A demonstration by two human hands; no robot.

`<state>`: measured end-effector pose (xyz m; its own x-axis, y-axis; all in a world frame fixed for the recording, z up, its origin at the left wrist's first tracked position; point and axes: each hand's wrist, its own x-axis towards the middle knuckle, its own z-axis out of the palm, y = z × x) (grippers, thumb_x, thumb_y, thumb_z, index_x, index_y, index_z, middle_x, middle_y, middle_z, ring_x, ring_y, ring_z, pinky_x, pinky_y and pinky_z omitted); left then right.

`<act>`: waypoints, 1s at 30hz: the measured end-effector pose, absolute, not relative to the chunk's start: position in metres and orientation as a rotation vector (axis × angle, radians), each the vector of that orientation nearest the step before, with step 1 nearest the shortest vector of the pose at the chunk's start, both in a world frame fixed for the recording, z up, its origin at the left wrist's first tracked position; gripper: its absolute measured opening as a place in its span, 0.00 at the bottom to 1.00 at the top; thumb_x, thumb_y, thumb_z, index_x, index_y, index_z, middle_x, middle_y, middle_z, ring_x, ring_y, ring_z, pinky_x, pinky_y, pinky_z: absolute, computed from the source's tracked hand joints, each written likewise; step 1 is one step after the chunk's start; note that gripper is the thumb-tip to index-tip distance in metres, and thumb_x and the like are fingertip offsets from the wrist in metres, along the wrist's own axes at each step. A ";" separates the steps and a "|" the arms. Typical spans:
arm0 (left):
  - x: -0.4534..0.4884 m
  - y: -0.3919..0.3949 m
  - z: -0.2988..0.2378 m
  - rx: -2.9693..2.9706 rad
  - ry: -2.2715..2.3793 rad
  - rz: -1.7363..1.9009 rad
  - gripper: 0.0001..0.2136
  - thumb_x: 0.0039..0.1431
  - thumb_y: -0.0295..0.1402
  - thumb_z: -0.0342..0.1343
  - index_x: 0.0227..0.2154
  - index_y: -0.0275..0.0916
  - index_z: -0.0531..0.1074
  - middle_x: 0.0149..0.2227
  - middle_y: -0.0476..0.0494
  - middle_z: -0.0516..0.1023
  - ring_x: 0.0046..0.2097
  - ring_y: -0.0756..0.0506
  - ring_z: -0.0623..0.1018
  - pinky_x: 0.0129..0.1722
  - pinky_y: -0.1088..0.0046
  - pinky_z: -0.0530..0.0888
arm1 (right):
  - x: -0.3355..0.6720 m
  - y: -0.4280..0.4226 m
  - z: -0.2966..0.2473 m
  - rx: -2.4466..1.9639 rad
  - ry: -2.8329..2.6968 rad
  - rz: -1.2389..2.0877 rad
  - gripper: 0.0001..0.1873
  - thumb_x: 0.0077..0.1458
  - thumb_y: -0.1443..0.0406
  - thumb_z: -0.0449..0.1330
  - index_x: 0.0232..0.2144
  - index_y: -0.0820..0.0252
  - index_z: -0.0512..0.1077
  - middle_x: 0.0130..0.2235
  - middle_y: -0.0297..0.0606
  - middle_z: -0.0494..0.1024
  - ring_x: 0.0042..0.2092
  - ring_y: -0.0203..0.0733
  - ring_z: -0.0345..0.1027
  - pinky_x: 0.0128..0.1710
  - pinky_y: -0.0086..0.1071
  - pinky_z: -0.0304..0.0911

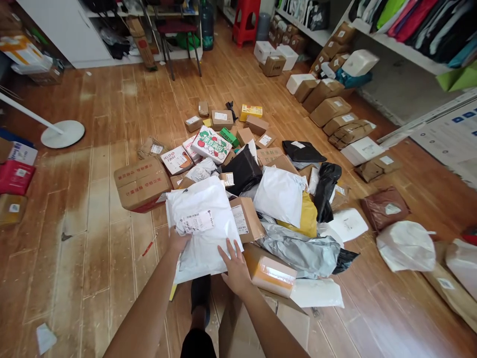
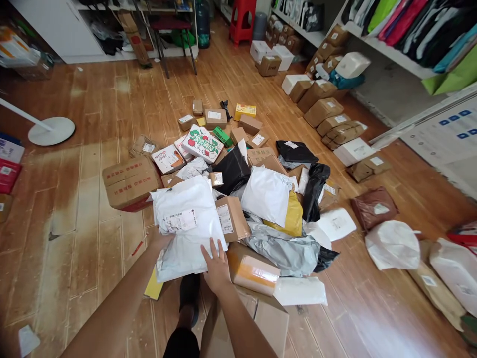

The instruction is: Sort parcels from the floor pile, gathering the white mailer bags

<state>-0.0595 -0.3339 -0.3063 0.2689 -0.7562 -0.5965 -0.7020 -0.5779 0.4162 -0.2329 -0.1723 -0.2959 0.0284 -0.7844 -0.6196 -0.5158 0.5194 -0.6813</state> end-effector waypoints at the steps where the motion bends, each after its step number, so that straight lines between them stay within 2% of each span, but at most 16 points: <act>1: -0.066 -0.333 -0.301 2.476 -1.423 -1.051 0.40 0.47 0.31 0.62 0.61 0.21 0.54 0.61 0.14 0.62 0.64 0.27 0.64 0.63 0.49 0.62 | -0.237 -0.158 -0.303 -1.139 1.639 -0.386 0.43 0.45 0.75 0.63 0.64 0.53 0.61 0.71 0.43 0.45 0.71 0.60 0.32 0.68 0.57 0.44; 3: -0.076 -0.329 -0.290 2.394 -1.654 -0.712 0.41 0.52 0.36 0.60 0.65 0.26 0.49 0.67 0.16 0.47 0.70 0.28 0.49 0.68 0.49 0.51 | -0.253 -0.133 -0.312 -1.157 1.776 -0.594 0.31 0.54 0.69 0.58 0.61 0.57 0.65 0.69 0.46 0.54 0.69 0.54 0.46 0.66 0.50 0.52; 5: -0.083 -0.325 -0.286 2.158 -2.150 -0.598 0.33 0.58 0.39 0.56 0.65 0.37 0.56 0.70 0.26 0.43 0.71 0.28 0.43 0.68 0.46 0.47 | -0.285 -0.114 -0.316 -1.174 2.143 -0.754 0.24 0.59 0.64 0.53 0.56 0.62 0.70 0.64 0.51 0.63 0.65 0.54 0.56 0.64 0.50 0.57; 7: -0.087 -0.325 -0.289 1.967 -2.643 -0.736 0.28 0.60 0.38 0.53 0.64 0.43 0.60 0.71 0.29 0.42 0.70 0.22 0.44 0.65 0.39 0.52 | -0.331 -0.104 -0.317 -1.096 2.574 -0.733 0.25 0.58 0.64 0.52 0.56 0.66 0.68 0.63 0.56 0.63 0.65 0.61 0.53 0.63 0.59 0.53; 10: -0.094 -0.332 -0.294 2.012 -2.903 -0.949 0.30 0.60 0.36 0.54 0.66 0.46 0.56 0.72 0.30 0.40 0.69 0.17 0.47 0.63 0.37 0.56 | -0.408 -0.100 -0.312 -0.896 2.772 -0.238 0.39 0.50 0.66 0.60 0.64 0.66 0.56 0.68 0.56 0.52 0.69 0.68 0.37 0.63 0.69 0.38; 12: -0.099 -0.333 -0.291 2.024 -2.864 -0.857 0.30 0.60 0.36 0.54 0.66 0.44 0.57 0.71 0.28 0.41 0.69 0.18 0.47 0.64 0.38 0.54 | -0.450 -0.103 -0.308 -0.847 2.602 0.156 0.43 0.45 0.68 0.64 0.63 0.67 0.56 0.66 0.58 0.58 0.68 0.67 0.43 0.64 0.67 0.35; 13: -0.102 -0.329 -0.288 1.995 -2.811 -0.783 0.29 0.61 0.36 0.53 0.65 0.41 0.59 0.70 0.27 0.42 0.69 0.19 0.47 0.64 0.38 0.53 | -0.465 -0.104 -0.306 -0.848 2.479 0.262 0.39 0.44 0.69 0.66 0.59 0.68 0.62 0.61 0.59 0.66 0.64 0.66 0.51 0.64 0.63 0.39; 15: -0.109 -0.313 -0.280 1.864 -2.674 -0.649 0.27 0.62 0.37 0.50 0.63 0.33 0.61 0.68 0.23 0.45 0.69 0.22 0.49 0.65 0.39 0.55 | -0.481 -0.102 -0.301 -0.864 2.286 0.312 0.23 0.45 0.71 0.65 0.46 0.67 0.73 0.47 0.54 0.78 0.53 0.60 0.67 0.57 0.51 0.56; 17: -0.119 -0.284 -0.271 1.704 -2.522 -0.626 0.25 0.63 0.40 0.48 0.59 0.29 0.63 0.66 0.22 0.50 0.68 0.26 0.53 0.64 0.41 0.58 | -0.478 -0.090 -0.291 -0.881 2.210 0.232 0.11 0.48 0.72 0.61 0.37 0.61 0.76 0.39 0.48 0.81 0.44 0.53 0.73 0.43 0.37 0.64; 18: -0.126 -0.265 -0.267 1.642 -2.447 -0.702 0.24 0.63 0.42 0.48 0.57 0.31 0.65 0.64 0.24 0.54 0.67 0.28 0.55 0.64 0.41 0.58 | -0.471 -0.080 -0.285 -0.885 2.205 0.191 0.12 0.49 0.74 0.58 0.35 0.60 0.76 0.38 0.46 0.81 0.42 0.50 0.74 0.39 0.34 0.63; 20: -0.143 -0.225 -0.258 1.595 -2.266 -1.077 0.23 0.62 0.47 0.49 0.53 0.38 0.70 0.60 0.30 0.63 0.65 0.32 0.62 0.65 0.44 0.59 | -0.449 -0.052 -0.268 -0.897 2.253 0.121 0.15 0.47 0.77 0.52 0.31 0.60 0.75 0.36 0.44 0.81 0.40 0.48 0.74 0.36 0.32 0.61; 22: -0.167 -0.188 -0.250 1.668 -1.884 -1.721 0.26 0.57 0.54 0.52 0.51 0.42 0.71 0.59 0.33 0.67 0.63 0.35 0.65 0.64 0.48 0.62 | -0.420 -0.017 -0.252 -1.024 2.346 -0.039 0.12 0.42 0.78 0.50 0.21 0.59 0.68 0.27 0.42 0.77 0.35 0.46 0.71 0.34 0.33 0.59; 24: -0.194 -0.160 -0.245 1.777 -1.216 -2.288 0.36 0.46 0.62 0.57 0.53 0.43 0.67 0.62 0.33 0.66 0.63 0.33 0.67 0.59 0.52 0.69 | -0.389 0.014 -0.240 -1.400 2.389 -0.488 0.10 0.38 0.77 0.49 0.17 0.58 0.59 0.20 0.35 0.67 0.26 0.40 0.63 0.30 0.31 0.55; 25: -0.207 -0.151 -0.244 1.803 -0.895 -2.431 0.39 0.42 0.62 0.60 0.54 0.44 0.65 0.62 0.34 0.67 0.62 0.33 0.69 0.55 0.54 0.72 | -0.374 0.027 -0.237 -1.538 2.352 -0.680 0.10 0.38 0.77 0.48 0.17 0.58 0.55 0.18 0.33 0.63 0.24 0.38 0.59 0.29 0.31 0.54; 28: -0.238 -0.140 -0.254 1.979 -0.403 -2.357 0.33 0.41 0.46 0.69 0.51 0.44 0.66 0.52 0.39 0.78 0.52 0.38 0.78 0.45 0.64 0.77 | -0.341 0.044 -0.236 -1.684 2.236 -0.956 0.11 0.42 0.78 0.46 0.19 0.59 0.51 0.18 0.30 0.57 0.22 0.35 0.51 0.29 0.30 0.51; 30: -0.251 -0.142 -0.263 2.154 -0.336 -2.206 0.23 0.43 0.33 0.66 0.44 0.39 0.69 0.41 0.41 0.81 0.43 0.41 0.81 0.40 0.67 0.77 | -0.331 0.044 -0.237 -1.666 2.203 -0.977 0.11 0.43 0.78 0.46 0.19 0.60 0.50 0.18 0.30 0.56 0.22 0.36 0.50 0.29 0.31 0.49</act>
